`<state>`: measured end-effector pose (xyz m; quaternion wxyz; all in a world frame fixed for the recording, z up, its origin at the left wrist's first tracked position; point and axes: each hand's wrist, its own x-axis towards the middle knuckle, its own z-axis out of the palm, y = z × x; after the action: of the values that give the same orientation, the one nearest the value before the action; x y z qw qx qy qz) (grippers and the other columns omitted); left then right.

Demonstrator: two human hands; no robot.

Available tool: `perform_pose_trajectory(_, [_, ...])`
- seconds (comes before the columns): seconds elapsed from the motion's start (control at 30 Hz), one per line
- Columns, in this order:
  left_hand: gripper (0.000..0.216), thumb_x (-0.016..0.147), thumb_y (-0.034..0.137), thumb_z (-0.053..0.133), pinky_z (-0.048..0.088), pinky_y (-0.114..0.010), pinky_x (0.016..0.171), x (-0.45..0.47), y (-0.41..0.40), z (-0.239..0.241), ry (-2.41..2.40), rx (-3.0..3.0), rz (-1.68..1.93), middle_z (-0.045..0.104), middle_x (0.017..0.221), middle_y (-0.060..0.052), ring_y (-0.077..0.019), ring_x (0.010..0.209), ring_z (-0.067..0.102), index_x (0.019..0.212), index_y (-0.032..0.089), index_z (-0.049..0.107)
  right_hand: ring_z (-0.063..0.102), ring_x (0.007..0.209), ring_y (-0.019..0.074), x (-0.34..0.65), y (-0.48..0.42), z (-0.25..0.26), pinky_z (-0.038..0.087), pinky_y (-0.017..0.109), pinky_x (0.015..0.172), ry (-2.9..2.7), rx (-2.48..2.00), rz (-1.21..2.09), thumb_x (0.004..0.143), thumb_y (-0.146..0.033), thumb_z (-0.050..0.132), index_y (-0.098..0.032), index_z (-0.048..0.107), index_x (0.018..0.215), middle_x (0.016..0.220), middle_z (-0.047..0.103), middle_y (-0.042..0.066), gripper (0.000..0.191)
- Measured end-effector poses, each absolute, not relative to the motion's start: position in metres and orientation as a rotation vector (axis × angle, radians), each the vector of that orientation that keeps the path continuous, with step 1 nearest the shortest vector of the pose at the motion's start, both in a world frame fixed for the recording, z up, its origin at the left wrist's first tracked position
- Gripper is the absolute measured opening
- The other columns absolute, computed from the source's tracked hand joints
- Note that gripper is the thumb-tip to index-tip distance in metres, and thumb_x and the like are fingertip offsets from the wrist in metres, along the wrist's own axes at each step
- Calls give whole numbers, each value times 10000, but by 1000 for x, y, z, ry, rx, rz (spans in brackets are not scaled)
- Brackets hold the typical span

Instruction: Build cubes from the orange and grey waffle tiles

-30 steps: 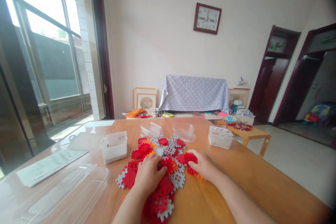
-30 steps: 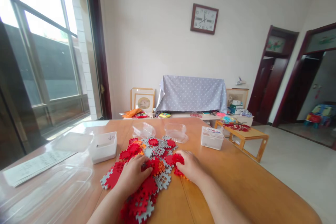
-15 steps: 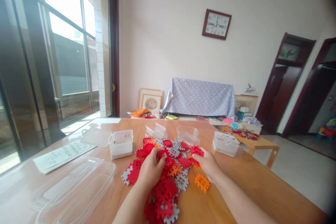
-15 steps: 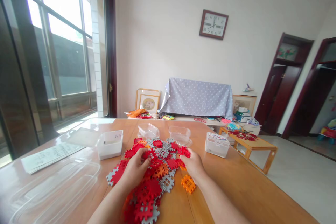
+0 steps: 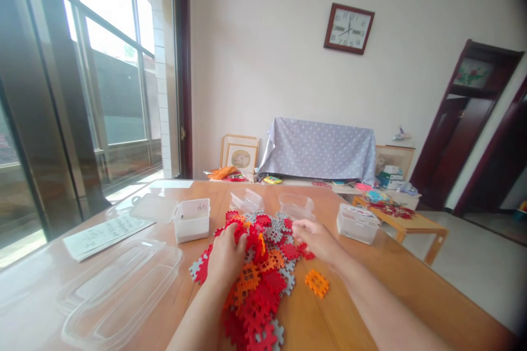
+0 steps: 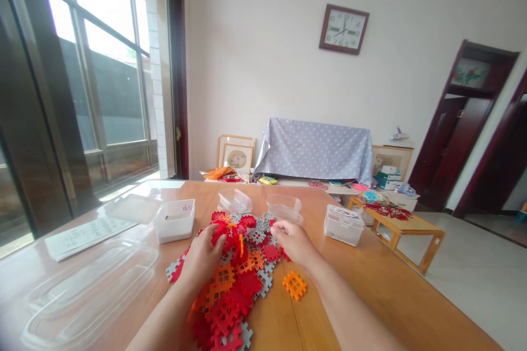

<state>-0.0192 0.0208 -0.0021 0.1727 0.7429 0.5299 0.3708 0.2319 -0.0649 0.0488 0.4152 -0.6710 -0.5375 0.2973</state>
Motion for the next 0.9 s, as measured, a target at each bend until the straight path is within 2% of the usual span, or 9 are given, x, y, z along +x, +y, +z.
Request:
perform_pose_trajectory(0.1, [493, 961, 491, 434, 376, -407, 1056, -18, 15, 5, 1548, 2211, 1072, 634, 1305, -149, -297, 1226, 549, 1295, 160, 579, 639, 770, 215, 261, -94, 32, 460, 320, 700, -1625, -1943, 565, 787, -633, 651, -204, 701, 948, 823, 708, 39, 461])
perform_pose_trajectory(0.23, [582, 898, 627, 495, 349, -424, 1076, -14, 4, 7, 1398, 2326, 931, 583, 1404, -101, -315, 1319, 478, 1345, 261, 573, 635, 841, 246, 269, -124, 10, 419, 309, 693, -1855, -2130, 397, 573, -608, 829, -263, 692, 1050, 996, 697, 52, 605])
perform_pose_trajectory(0.37, [588, 788, 631, 632, 328, -480, 1073, -12, -3, 6, 1290, 2452, 726, 586, 1396, -92, -363, 1364, 415, 1281, 310, 626, 641, 827, 226, 259, -127, 5, 385, 287, 685, -1945, -2120, 261, 681, -427, 751, -274, 681, 1028, 994, 700, 49, 385])
perform_pose_trajectory(0.5, [241, 814, 400, 607, 389, -442, 957, -13, -2, 6, 1301, 2508, 681, 685, 1154, -72, -328, 1200, 532, 1005, 285, 698, 606, 679, 187, 258, -113, 11, 339, 274, 621, -1879, -2130, 187, 780, -273, 578, -233, 671, 819, 744, 692, 26, 108])
perform_pose_trajectory(0.6, [149, 807, 243, 538, 394, -389, 885, -15, -1, 7, 1303, 2494, 708, 707, 1015, -40, -286, 1091, 570, 852, 272, 677, 583, 620, 166, 258, -97, 14, 348, 263, 592, -1741, -2051, 272, 802, -224, 506, -219, 651, 740, 609, 633, -3, 157])
perform_pose_trajectory(0.7, [205, 772, 151, 510, 385, -352, 852, -15, -1, 9, 1276, 2462, 722, 713, 958, -16, -260, 1048, 580, 824, 274, 665, 639, 662, 175, 248, -77, 15, 456, 267, 606, -1478, -1833, 573, 826, -274, 502, -227, 692, 985, 747, 704, 7, 252])
perform_pose_trajectory(0.8, [260, 758, 108, 495, 391, -312, 822, -14, -1, 11, 1265, 2403, 794, 707, 986, -10, -227, 1005, 599, 886, 267, 655, 714, 890, 202, 236, -50, 15, 558, 310, 738, -1295, -1532, 839, 885, -390, 495, -230, 607, 1284, 1115, 732, 72, 444])
perform_pose_trajectory(0.9, [211, 833, 157, 478, 406, -292, 804, -13, -2, 16, 1280, 2337, 877, 694, 999, -32, -201, 945, 618, 930, 245, 643, 684, 1095, 222, 236, -18, 14, 549, 344, 889, -1371, -1578, 647, 930, -436, 445, -199, 589, 1323, 1258, 692, 109, 481])
